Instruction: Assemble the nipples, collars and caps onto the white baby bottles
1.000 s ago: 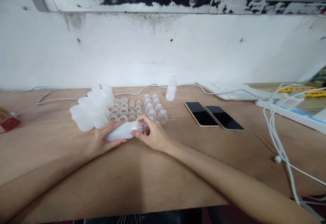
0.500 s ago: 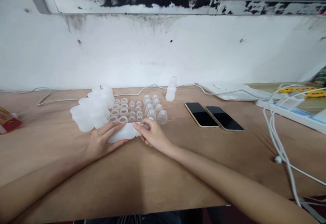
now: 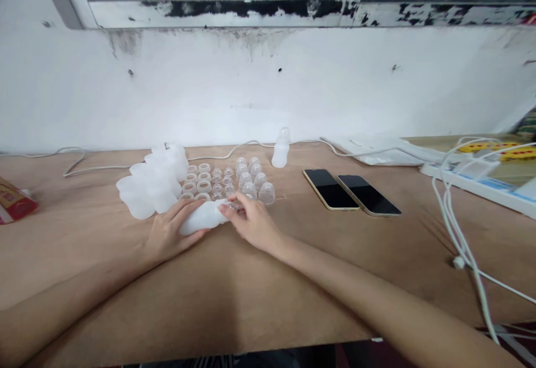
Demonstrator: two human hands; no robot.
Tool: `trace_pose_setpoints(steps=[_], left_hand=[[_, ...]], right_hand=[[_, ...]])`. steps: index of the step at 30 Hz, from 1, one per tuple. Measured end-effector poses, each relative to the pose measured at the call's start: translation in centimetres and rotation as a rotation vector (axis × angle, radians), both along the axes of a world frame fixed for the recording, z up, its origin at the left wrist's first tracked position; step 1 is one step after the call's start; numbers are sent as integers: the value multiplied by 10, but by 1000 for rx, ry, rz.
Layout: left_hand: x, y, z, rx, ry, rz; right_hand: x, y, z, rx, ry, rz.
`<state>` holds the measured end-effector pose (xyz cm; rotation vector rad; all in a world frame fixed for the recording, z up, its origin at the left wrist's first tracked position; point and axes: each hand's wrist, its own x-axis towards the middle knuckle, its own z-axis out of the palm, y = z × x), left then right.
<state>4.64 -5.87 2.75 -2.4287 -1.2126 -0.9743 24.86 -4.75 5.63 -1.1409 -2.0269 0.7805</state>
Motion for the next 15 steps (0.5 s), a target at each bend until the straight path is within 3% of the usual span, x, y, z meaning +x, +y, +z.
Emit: trace_pose_setpoints(steps=[4,6,10,15], left_hand=[[-1,3,1,-206,-122,87],[-4,5,1,-275,-193,134],[-6,9,1,-358,-280,163],[-5,10,0,-360,-289,117]], right_hand=[[18,17,1,469,-329,-169],[23,24,-1,570,-546,-258],[21,26,-5,562,-731,-186],[13,15,-7,384,-530,105]])
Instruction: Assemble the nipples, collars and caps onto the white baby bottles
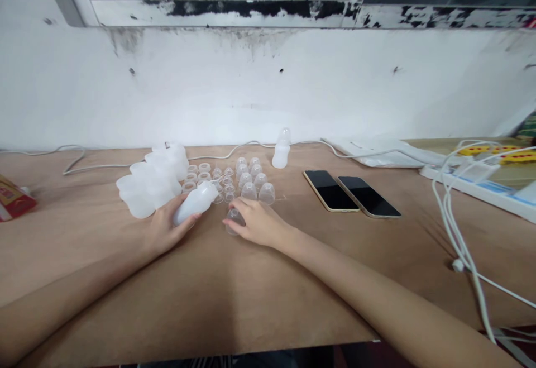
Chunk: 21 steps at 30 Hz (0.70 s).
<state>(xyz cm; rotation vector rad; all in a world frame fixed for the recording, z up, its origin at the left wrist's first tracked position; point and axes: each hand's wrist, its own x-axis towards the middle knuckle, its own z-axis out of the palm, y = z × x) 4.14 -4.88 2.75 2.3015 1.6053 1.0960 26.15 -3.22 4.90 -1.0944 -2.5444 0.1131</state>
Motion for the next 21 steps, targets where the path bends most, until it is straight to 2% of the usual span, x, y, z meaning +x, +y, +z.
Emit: trace_pose_setpoints(steps=[4,8,11,14,21], left_hand=[[0,0,-1,15,11,-10],[0,0,0,10,29,-17],[0,0,0,2,33,-23],[0,0,1,-7,29,-18],[0,0,1,-19,30,-20]], right_hand=[[-4,-4,-4,-168,66,105],[-7,3,-15,-306,297,13],[-7,12,-23,-535,555,-41],[-5,19,-28,-729,666,-47],[-4,21,-31,-777,707,-20]])
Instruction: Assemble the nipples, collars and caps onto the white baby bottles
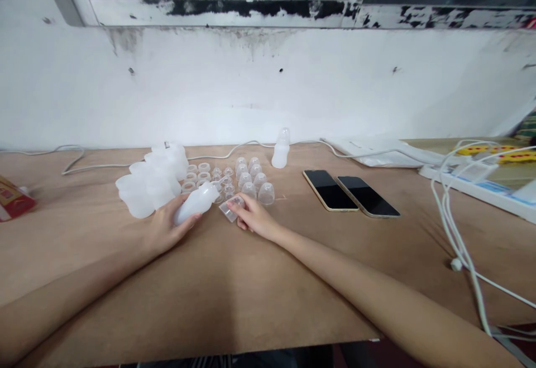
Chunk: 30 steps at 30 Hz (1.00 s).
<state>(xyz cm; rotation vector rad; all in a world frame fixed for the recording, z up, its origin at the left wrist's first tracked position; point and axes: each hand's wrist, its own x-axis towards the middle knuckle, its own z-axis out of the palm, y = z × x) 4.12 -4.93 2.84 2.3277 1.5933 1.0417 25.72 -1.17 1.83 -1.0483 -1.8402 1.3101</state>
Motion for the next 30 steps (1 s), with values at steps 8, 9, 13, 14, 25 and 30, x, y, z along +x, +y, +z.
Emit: trace_pose_setpoints(steps=[8,9,13,14,25,30], left_hand=[[1,0,0,-9,61,2],[1,0,0,-5,69,-4],[1,0,1,20,73,-25],[2,1,1,22,72,-27],[3,-4,3,29,120,-107],[1,-5,2,70,116,-177]], right_hand=[[-3,-4,8,50,247,-102],[-3,-5,8,62,242,-97],[-3,-6,9,91,227,-89],[-4,-6,9,101,232,-95],[-3,-5,7,134,192,-46],[-1,-7,5,155,119,30]])
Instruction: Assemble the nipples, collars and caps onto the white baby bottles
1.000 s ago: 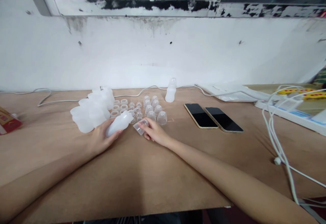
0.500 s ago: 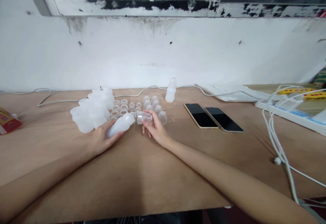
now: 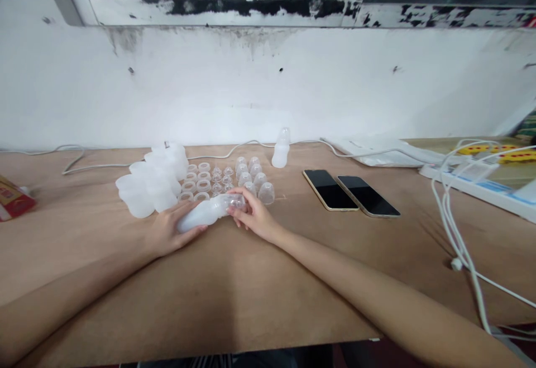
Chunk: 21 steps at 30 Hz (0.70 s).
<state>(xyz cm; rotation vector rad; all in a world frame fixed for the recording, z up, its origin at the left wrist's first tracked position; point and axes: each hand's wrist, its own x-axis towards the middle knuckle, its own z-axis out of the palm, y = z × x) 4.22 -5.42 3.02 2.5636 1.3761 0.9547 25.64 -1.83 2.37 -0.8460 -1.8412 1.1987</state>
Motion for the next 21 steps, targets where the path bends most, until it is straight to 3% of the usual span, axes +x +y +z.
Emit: trace_pose_setpoints(steps=[4,8,15,21], left_hand=[[-3,-1,3,-22,2,-49],[-4,0,12,-152,-20,-127],[-9,5,32,-633,-126,-242],[-12,9,28,-1169,-381,-341]], right_hand=[[2,-3,1,22,-68,26],[3,-5,2,75,-143,72],[4,-8,3,140,-213,215],[-1,-15,1,215,-112,143]])
